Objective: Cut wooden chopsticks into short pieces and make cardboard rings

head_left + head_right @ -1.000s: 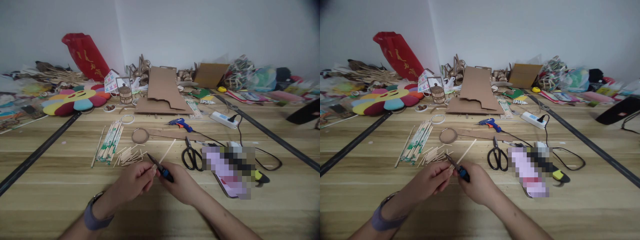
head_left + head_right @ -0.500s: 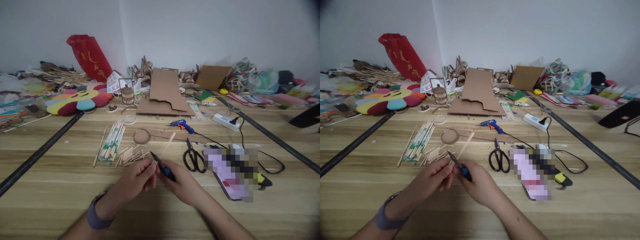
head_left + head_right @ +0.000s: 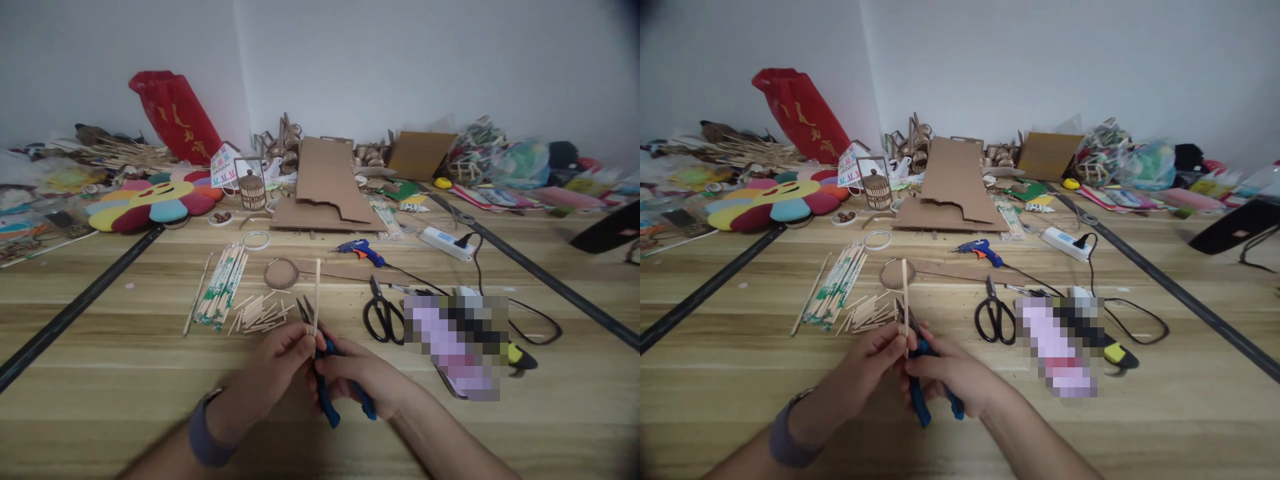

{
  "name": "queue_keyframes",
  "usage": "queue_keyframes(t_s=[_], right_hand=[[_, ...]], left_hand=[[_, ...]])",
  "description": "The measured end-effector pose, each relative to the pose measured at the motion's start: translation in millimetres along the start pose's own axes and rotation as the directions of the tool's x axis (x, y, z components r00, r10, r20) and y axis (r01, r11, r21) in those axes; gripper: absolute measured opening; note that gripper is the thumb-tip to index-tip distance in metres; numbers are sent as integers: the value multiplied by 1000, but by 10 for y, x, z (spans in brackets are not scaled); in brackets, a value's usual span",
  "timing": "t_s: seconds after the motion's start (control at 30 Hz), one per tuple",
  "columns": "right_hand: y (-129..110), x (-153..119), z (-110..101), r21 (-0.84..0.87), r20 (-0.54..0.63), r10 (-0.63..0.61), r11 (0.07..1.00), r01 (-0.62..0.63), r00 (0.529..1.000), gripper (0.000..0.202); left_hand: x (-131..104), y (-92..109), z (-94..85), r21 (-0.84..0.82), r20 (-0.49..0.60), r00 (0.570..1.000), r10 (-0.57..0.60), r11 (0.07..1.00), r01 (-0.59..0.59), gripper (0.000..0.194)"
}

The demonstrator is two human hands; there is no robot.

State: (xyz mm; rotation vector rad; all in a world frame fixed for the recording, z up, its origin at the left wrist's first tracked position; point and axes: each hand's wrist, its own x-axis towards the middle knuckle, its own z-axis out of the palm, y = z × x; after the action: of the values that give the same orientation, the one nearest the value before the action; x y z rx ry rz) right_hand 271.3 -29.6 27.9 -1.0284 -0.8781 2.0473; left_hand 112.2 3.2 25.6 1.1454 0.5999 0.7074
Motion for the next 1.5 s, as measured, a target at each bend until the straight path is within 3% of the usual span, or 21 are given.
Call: queue_keyframes(t_s=[0.1, 0.2, 0.3, 0.33, 0.4, 0.5, 0.57, 0.6, 0.7, 0.8, 0.87, 1.03, 1.2, 1.27, 1.33, 1.43, 1.5], right_hand=[[24, 23, 31, 81, 11, 3, 997, -4, 1000, 44], [9, 25, 51, 93, 29, -21, 996, 18, 999, 41], [-13, 38, 10, -190, -127, -158, 973, 132, 979, 20], [-20, 43, -18, -359, -201, -277, 913, 192, 940, 16], [-36, 45, -87, -683, -246, -552, 682, 262, 797, 10], [-49, 22, -180, -907, -65, -798, 297, 298, 599, 11], [-41, 6, -222, -940, 98, -843, 95, 327, 528, 28], [-32, 5, -238, -944, 168, -838, 16, 331, 519, 36], [8, 42, -272, -956, 243, -770, -86, 281, 590, 45], [40, 113, -289, -990, 130, -701, -54, 130, 701, 38], [49, 148, -284, -999, 32, -663, -34, 13, 748, 29], [58, 158, -200, -988, -98, -618, -33, -150, 780, 12], [93, 163, -108, -973, -145, -622, -53, -226, 769, 9], [81, 163, -125, -975, -143, -632, -40, -217, 761, 8], [32, 144, -181, -989, -123, -634, 19, -144, 763, 5], [-93, 74, -280, -977, -41, -601, 193, 95, 798, 6], [-166, 23, -311, -922, 9, -582, 309, 232, 813, 10]], left_hand=[[-9, 14, 5, -12, -105, 994, -5, 1000, 4, 36], [-14, 12, -45, -2, -127, 992, -18, 1000, 18, 36], [2, 26, -126, 117, -193, 977, 86, 991, -64, 31], [10, 38, -154, 176, -225, 967, 119, 981, -80, 29], [29, 62, -202, 317, -262, 956, 129, 948, -41, 28], [50, 62, -236, 487, -220, 975, 23, 869, 90, 33], [55, 33, -228, 551, -161, 985, -55, 823, 136, 33], [55, 15, -218, 583, -144, 987, -76, 799, 147, 32], [52, -20, -181, 749, -151, 986, -68, 643, 159, 34], [52, -25, -162, 893, -133, 991, -6, 433, 122, 34], [54, -26, -160, 936, -99, 995, 28, 342, 84, 27], [45, -54, -123, 981, -93, 995, 36, 174, 86, 31], [20, -118, -49, 983, -165, 986, -20, 74, 166, 38], [16, -120, -71, 979, -161, 987, 6, 128, 159, 36], [20, -87, -134, 957, -112, 994, 19, 271, 102, 32], [42, -6, -251, 774, 35, 993, -109, 632, 42, 35], [65, 29, -295, 547, 100, 978, -184, 831, 100, 42]])
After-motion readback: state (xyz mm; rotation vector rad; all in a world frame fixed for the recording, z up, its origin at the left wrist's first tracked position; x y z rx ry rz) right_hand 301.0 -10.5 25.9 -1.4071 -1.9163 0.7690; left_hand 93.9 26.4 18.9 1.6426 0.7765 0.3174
